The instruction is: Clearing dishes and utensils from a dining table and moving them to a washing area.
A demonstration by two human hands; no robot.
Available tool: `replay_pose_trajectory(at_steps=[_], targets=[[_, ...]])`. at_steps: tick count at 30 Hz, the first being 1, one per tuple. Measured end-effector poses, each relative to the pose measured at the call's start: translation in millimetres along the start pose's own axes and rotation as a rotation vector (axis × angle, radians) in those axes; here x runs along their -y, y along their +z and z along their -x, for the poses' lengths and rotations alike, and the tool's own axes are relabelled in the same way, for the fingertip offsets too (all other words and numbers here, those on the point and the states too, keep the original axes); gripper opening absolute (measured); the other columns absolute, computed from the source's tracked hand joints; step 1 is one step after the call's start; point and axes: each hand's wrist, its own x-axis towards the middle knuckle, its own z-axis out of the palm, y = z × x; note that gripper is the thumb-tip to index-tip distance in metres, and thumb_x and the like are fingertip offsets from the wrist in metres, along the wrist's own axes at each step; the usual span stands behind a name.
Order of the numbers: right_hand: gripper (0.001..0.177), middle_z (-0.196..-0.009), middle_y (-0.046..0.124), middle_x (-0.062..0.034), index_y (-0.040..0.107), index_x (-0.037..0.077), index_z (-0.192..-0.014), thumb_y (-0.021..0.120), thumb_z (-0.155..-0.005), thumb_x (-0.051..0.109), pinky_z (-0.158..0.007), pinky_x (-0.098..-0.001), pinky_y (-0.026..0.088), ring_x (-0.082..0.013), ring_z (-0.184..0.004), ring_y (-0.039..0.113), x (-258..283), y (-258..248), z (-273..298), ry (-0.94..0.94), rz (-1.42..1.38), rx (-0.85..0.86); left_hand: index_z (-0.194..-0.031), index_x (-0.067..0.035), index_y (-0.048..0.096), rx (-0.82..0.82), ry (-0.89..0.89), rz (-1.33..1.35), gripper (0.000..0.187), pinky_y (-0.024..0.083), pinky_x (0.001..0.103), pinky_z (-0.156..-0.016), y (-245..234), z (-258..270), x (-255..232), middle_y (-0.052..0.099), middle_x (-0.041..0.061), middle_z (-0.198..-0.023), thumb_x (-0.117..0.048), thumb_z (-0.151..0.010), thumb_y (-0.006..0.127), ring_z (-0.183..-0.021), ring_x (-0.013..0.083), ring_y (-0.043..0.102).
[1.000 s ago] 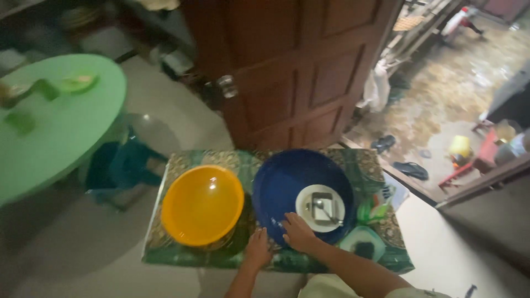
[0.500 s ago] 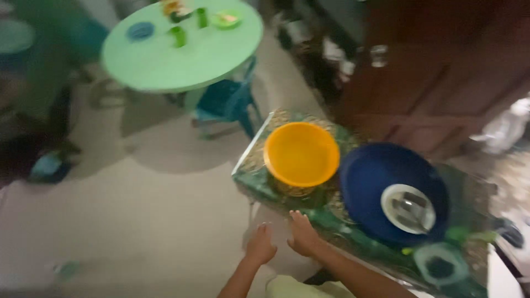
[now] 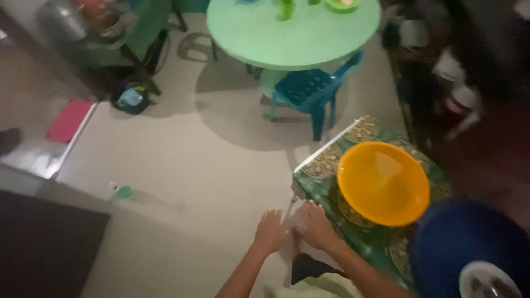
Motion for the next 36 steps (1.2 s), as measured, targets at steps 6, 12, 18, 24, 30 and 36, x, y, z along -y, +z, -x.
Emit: replay_pose_trajectory(at_steps=[6, 12, 18, 24, 30, 36], targets=[[0.064, -0.156, 0.038, -0.0217, 0.047, 0.006, -0.143, 0.07, -0.086, 0.025, -0.118, -0.0609, 0.021, -0.0436, -0.147, 0.029, -28.1, -33.9, -106.1, -0.095, -0.074, -0.071, -0.149, -0.001, 0.044, -0.134, -0.061, 0.108, 0.07, 0.028, 0.049, -0.121, -88.3, -65.5, 18.4, 0.042, 0.022, -0.157, -0.025, -0.088, 0.069, -0.147, 0.0426, 0.033], [0.061, -0.154, 0.039, -0.0203, 0.05, 0.008, -0.139, 0.074, -0.087, 0.029, -0.122, -0.0547, 0.022, -0.04, -0.146, 0.031, -33.0, -99.1, -190.6, -0.117, -0.073, -0.004, -0.146, 0.001, 0.046, -0.304, -0.023, 0.133, 0.067, 0.028, 0.052, -0.12, -137.4, -129.8, 35.3, 0.046, 0.024, -0.152, -0.024, -0.089, 0.069, -0.145, 0.0431, 0.037], [0.065, -0.153, 0.04, -0.0213, 0.049, 0.006, -0.142, 0.074, -0.087, 0.029, -0.12, -0.055, 0.023, -0.0417, -0.145, 0.032, -34.7, -129.1, -267.4, -0.205, -0.061, -0.07, -0.146, 0.002, 0.048, -0.363, -0.044, 0.189, 0.065, 0.03, 0.053, -0.118, -199.2, -172.3, 38.5, 0.047, 0.024, -0.152, -0.019, -0.088, 0.069, -0.145, 0.0448, 0.035], [0.066, -0.154, 0.038, -0.0207, 0.048, 0.007, -0.141, 0.075, -0.086, 0.03, -0.12, -0.0515, 0.025, -0.0421, -0.145, 0.031, -28.4, -131.3, -343.2, -0.134, -0.054, -0.074, -0.145, 0.002, 0.047, -0.352, 0.004, 0.165, 0.066, 0.03, 0.051, -0.119, -218.3, -235.9, 105.5, 0.046, 0.024, -0.153, -0.02, -0.087, 0.07, -0.145, 0.0435, 0.036], [0.066, -0.153, 0.038, -0.0216, 0.046, 0.007, -0.142, 0.076, -0.086, 0.027, -0.119, -0.053, 0.026, -0.0425, -0.144, 0.032, -17.5, -143.8, -410.2, -0.046, -0.113, -0.148, -0.15, 0.003, 0.043, -0.223, 0.079, 0.179, 0.068, 0.026, 0.052, -0.121, -276.0, -308.4, 171.7, 0.042, 0.025, -0.156, -0.02, -0.091, 0.068, -0.148, 0.0445, 0.03], [0.067, -0.153, 0.041, -0.0179, 0.044, 0.01, -0.144, 0.074, -0.086, 0.027, -0.12, -0.0492, 0.029, -0.04, -0.146, 0.033, 9.6, -172.2, -481.6, 0.175, -0.125, -0.086, -0.15, 0.003, 0.04, -0.162, 0.235, 0.096, 0.072, 0.025, 0.052, -0.122, -315.7, -376.6, 234.5, 0.042, 0.025, -0.155, -0.021, -0.089, 0.069, -0.147, 0.0439, 0.032]])
